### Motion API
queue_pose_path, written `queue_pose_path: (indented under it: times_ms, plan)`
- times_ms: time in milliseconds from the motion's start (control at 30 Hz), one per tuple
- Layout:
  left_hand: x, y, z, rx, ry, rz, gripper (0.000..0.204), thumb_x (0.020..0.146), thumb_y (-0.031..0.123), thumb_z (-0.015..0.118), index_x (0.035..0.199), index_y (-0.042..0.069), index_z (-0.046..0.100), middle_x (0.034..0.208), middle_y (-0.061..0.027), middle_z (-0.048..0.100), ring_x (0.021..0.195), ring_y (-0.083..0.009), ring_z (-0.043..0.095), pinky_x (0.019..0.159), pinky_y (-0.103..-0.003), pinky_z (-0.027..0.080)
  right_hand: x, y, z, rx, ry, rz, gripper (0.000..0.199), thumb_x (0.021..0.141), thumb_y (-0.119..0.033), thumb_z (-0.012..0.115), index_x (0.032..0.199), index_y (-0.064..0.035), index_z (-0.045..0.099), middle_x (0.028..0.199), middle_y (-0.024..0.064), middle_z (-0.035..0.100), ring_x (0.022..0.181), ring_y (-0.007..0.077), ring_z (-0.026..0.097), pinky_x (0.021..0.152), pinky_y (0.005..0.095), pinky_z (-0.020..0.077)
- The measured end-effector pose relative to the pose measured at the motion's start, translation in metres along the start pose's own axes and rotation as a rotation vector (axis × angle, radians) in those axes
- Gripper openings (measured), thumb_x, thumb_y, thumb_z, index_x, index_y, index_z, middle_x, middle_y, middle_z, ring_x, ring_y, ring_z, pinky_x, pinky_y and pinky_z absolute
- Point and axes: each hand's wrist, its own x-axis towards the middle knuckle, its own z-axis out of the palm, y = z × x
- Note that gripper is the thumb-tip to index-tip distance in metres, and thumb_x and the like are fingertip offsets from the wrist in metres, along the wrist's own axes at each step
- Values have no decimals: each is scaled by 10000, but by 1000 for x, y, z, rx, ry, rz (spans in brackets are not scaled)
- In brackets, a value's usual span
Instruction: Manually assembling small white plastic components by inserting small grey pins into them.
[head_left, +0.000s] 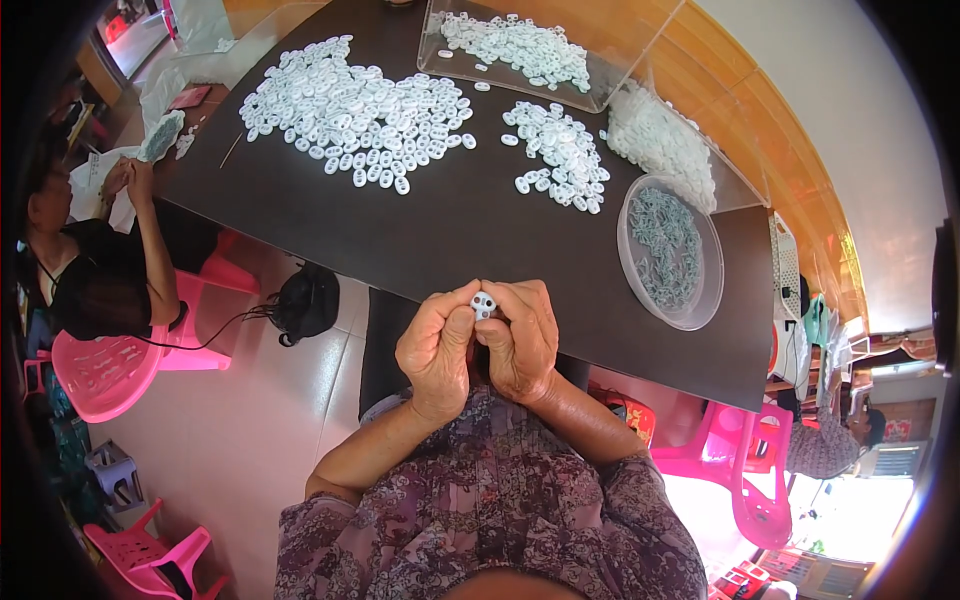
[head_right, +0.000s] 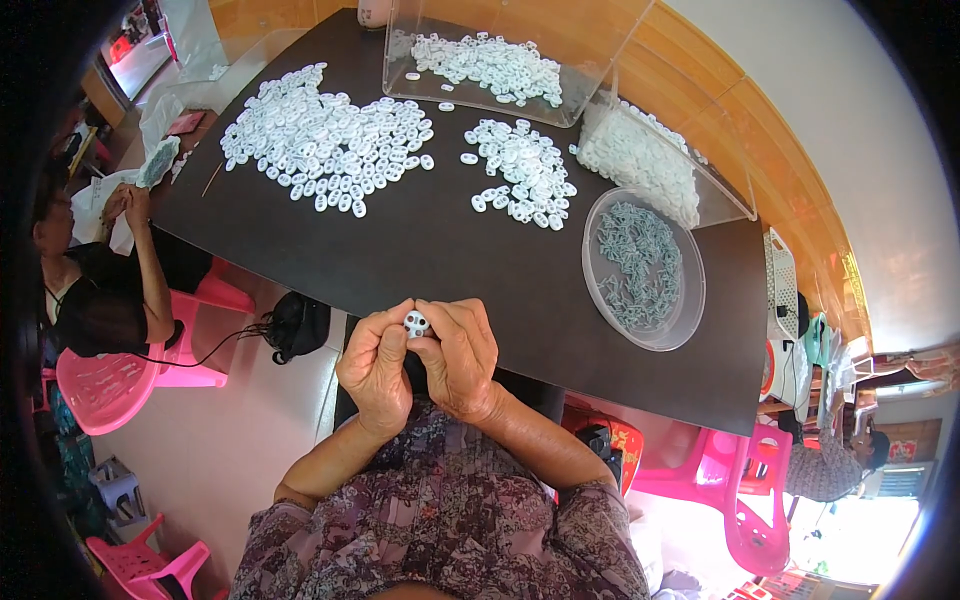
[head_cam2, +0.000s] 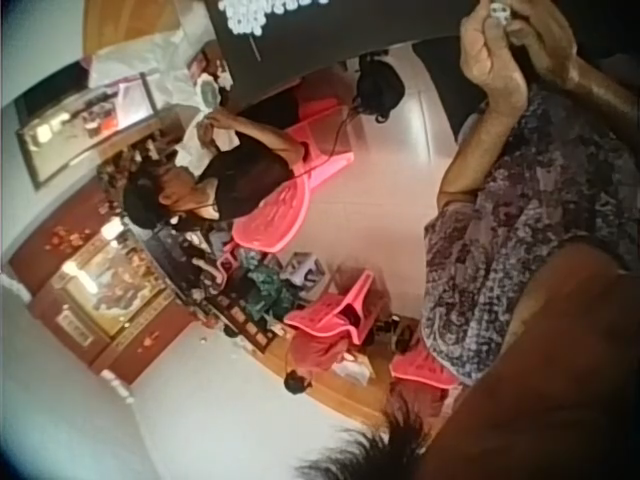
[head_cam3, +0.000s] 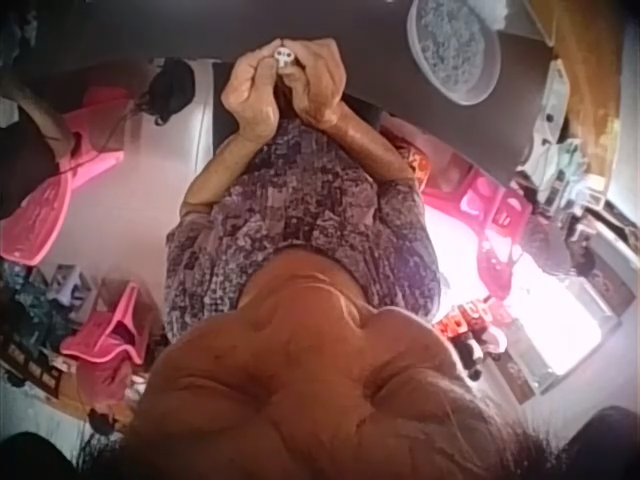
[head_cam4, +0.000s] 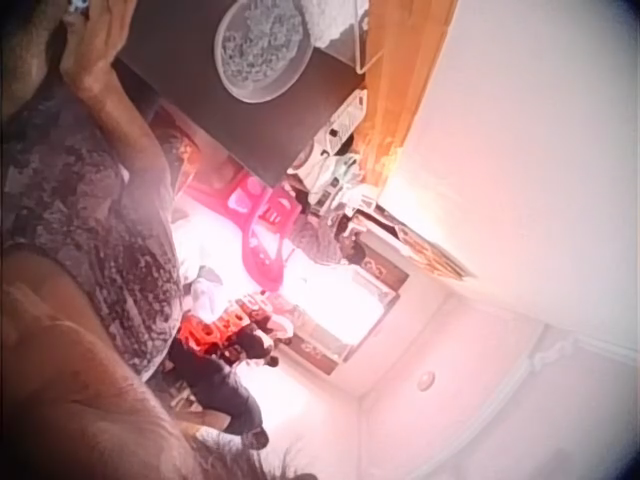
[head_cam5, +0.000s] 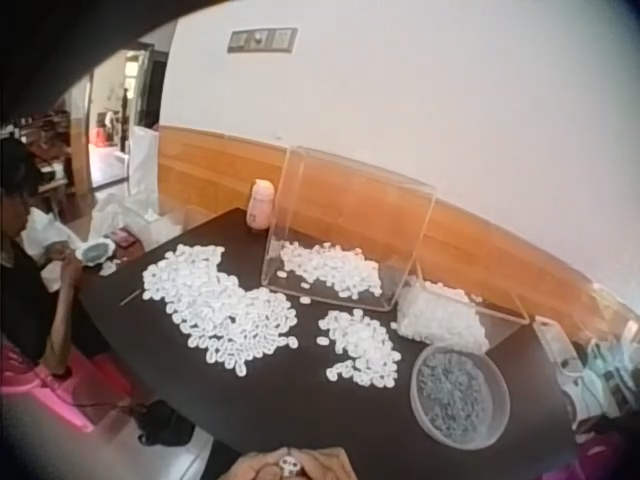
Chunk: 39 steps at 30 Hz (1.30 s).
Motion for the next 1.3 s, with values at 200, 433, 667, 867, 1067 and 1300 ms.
queue_pose_path:
  times_ms: [200, 433, 667, 867, 1067, 1300]
  plan:
    - [-3, 0, -1, -28, -25, -37, 226, 952, 125, 541, 1084, -49, 601, 950, -34, 598, 839, -69, 534, 766, -196, 447, -1, 2, 0, -4, 6, -18, 275, 859, -136, 622, 1063, 46, 594, 914, 113, 598, 757, 238, 550, 655, 317, 460]
    - [-3, -1, -1, -58, -13, -32, 229, 956, 126, 533, 1093, -48, 590, 962, -39, 592, 848, -70, 533, 773, -197, 447, 1, 3, 2, 0, 14, -48, 253, 834, -105, 644, 1032, 46, 601, 897, 119, 606, 741, 241, 554, 642, 317, 462]
    - [0, -4, 1, -61, 2, -7, 196, 948, 113, 549, 1060, -41, 598, 872, -4, 573, 727, -42, 495, 637, -172, 428, 3, 4, 2, -9, 24, -65, 237, 817, -88, 656, 1005, 47, 606, 879, 125, 614, 728, 246, 561, 618, 316, 465]
    - [-3, -4, 0, -89, -25, -44, 222, 965, 131, 518, 1083, -45, 583, 965, -38, 584, 843, -67, 524, 769, -198, 440, 4, 5, 1, -23, 27, -76, 239, 814, -84, 656, 1007, 47, 604, 880, 124, 613, 726, 248, 560, 619, 314, 465]
    - [0, 0, -1, -58, -13, -72, 213, 964, 122, 516, 1073, -44, 594, 938, -35, 591, 814, -65, 522, 754, -198, 441, 6, 3, -1, 27, -6, -38, 215, 825, -48, 634, 1017, 43, 605, 906, 124, 611, 733, 239, 557, 631, 305, 465]
    - [0, -1, 0, -182, -39, -111, 185, 947, 58, 527, 1087, -42, 595, 833, -20, 574, 671, -58, 516, 570, -166, 421, 3, -7, -8, 262, -36, 281, 184, 836, 75, 565, 1008, 46, 621, 918, 113, 597, 713, 160, 564, 587, 271, 476]
